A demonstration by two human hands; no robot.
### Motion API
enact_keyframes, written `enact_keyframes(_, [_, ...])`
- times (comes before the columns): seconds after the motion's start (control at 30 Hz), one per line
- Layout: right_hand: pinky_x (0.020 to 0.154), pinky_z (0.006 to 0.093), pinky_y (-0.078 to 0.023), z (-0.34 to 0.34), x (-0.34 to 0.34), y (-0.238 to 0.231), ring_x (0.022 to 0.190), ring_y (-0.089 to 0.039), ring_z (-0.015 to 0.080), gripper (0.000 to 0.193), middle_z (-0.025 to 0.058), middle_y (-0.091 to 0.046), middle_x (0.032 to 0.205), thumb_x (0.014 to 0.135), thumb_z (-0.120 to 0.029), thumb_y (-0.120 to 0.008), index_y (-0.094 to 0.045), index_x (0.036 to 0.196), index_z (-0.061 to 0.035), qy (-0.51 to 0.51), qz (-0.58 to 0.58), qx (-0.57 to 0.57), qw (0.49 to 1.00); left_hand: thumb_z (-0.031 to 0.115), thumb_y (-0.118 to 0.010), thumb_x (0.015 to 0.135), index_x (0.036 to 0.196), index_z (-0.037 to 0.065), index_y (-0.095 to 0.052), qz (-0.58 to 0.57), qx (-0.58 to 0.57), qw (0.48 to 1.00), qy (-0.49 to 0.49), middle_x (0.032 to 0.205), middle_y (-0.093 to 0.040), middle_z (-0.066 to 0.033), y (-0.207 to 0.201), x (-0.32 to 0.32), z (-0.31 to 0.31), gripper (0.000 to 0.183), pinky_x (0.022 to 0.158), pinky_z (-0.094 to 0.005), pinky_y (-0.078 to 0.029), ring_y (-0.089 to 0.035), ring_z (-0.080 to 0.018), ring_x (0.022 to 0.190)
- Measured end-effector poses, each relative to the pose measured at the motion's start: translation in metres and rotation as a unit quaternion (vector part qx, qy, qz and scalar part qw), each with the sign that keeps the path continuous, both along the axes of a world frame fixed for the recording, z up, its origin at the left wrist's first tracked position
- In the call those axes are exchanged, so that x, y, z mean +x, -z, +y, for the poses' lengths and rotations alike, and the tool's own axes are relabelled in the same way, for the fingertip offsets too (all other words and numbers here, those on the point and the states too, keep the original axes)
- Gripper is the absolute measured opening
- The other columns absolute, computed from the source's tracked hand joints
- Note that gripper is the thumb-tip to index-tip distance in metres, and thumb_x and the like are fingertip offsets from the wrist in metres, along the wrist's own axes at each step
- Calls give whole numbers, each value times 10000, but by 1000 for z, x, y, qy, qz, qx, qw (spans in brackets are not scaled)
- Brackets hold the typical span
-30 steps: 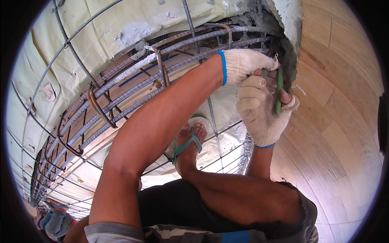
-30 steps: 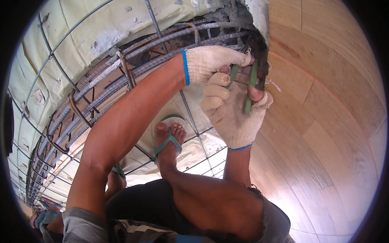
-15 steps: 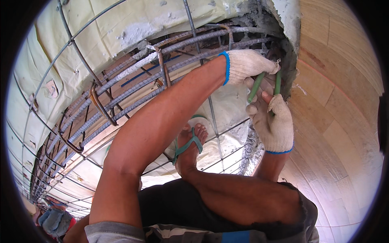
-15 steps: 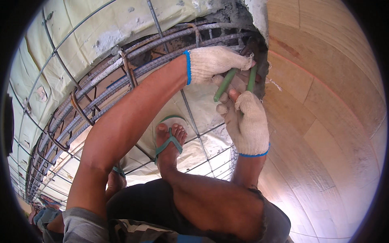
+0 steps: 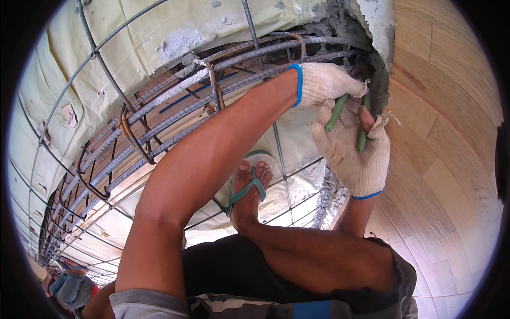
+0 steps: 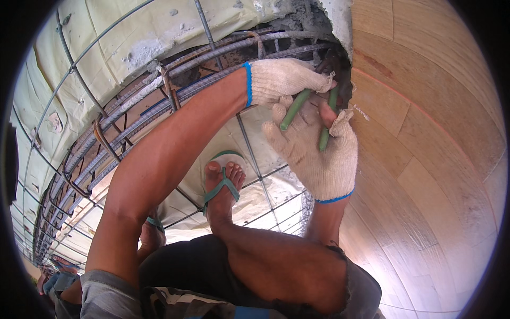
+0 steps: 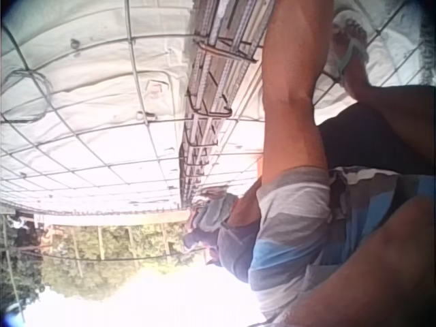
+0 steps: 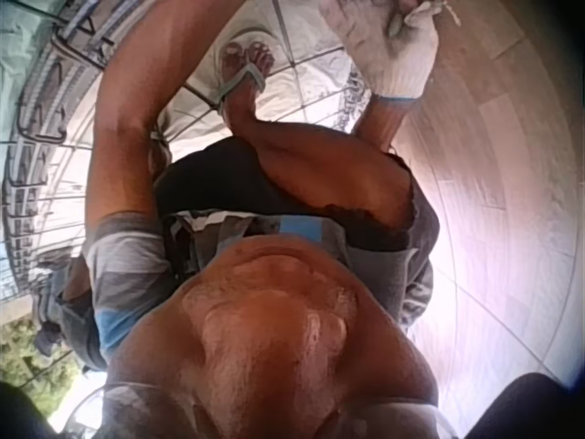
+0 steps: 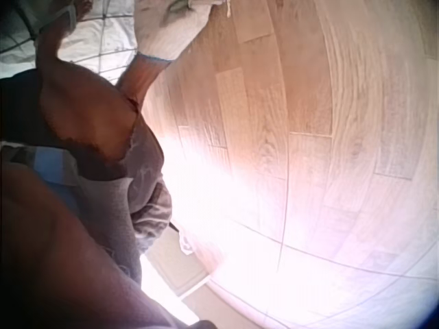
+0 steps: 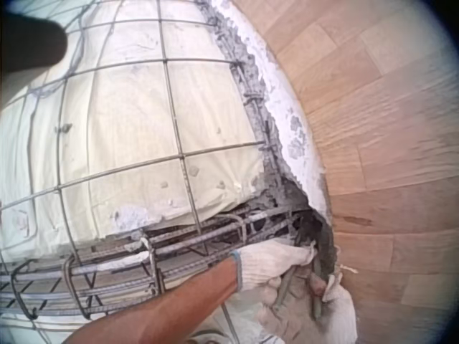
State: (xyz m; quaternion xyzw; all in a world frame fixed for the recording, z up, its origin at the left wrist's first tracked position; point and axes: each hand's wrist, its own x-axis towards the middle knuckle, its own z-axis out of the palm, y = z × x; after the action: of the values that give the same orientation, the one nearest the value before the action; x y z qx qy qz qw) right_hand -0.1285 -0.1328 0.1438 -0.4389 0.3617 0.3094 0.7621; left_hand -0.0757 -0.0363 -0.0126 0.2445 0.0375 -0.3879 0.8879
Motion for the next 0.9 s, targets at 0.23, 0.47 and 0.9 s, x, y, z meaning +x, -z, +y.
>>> enact_keyframes(0.23, [965, 569, -566, -2, -3, 21, 1170, -687, 353, 271, 170, -683, 1257, 1066, -214, -564, -595, 1287, -61, -54, -31, -124, 990, 360, -683, 1017, 1085, 11, -755, -19, 89, 995, 50, 857, -726, -55, -9, 0, 16, 363, 450, -292, -461, -601, -111, 589])
enact_keyframes(0.47, [999, 594, -562, -10, -2, 22, 1239, -661, 386, 304, 140, -653, 1313, 1028, -135, -583, -571, 1311, -25, -112, -37, -190, 975, 412, -526, 1011, 1096, 19, -720, -95, 224, 970, 22, 857, -719, -87, -15, -5, 8, 447, 449, -387, -493, -647, -188, 607])
enact_keyframes(0.9, [906, 489, -544, -2, -4, 21, 1114, -640, 305, 320, 108, -632, 1218, 1056, -325, -603, -589, 1310, -131, -13, -53, -88, 995, 382, -528, 1071, 1177, -21, -689, -110, 186, 976, 29, 978, -714, -138, -21, -10, 25, 447, 812, -359, -518, -653, -202, 897])
